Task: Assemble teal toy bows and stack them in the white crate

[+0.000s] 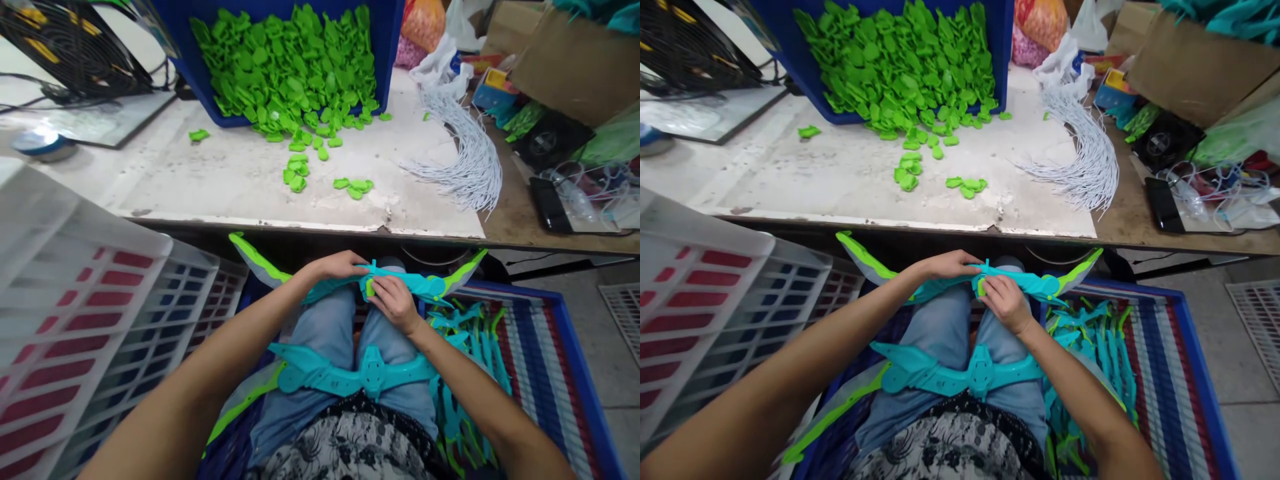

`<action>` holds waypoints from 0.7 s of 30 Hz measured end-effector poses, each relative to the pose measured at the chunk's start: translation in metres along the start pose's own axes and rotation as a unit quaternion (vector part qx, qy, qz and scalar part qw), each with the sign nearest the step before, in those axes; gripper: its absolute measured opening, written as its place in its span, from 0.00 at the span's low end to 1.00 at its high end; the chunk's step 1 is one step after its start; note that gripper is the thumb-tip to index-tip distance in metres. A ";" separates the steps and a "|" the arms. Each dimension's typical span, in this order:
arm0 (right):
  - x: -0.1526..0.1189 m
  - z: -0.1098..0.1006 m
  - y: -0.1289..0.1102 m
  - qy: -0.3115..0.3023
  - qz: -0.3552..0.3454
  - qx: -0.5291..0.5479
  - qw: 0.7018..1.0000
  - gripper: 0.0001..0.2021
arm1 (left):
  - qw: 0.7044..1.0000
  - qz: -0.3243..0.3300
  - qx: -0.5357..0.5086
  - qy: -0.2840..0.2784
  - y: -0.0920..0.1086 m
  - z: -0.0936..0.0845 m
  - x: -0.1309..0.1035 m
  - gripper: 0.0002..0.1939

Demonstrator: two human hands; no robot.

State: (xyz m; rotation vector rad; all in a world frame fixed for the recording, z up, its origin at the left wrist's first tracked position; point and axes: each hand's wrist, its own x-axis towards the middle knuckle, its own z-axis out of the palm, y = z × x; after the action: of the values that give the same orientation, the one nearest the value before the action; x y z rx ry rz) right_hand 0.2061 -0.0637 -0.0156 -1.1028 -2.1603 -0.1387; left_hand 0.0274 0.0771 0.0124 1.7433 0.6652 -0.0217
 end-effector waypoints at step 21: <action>0.043 -0.005 0.015 -0.299 0.332 0.014 0.895 0.34 | 0.975 -0.071 0.187 0.095 0.015 0.016 -0.001 0.24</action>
State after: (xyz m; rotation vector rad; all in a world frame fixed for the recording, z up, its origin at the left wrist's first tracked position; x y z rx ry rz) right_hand 0.2036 -0.0274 0.0117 -1.9915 -2.1128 0.6159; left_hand 0.0384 0.0604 0.0210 2.0714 0.9747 -0.0838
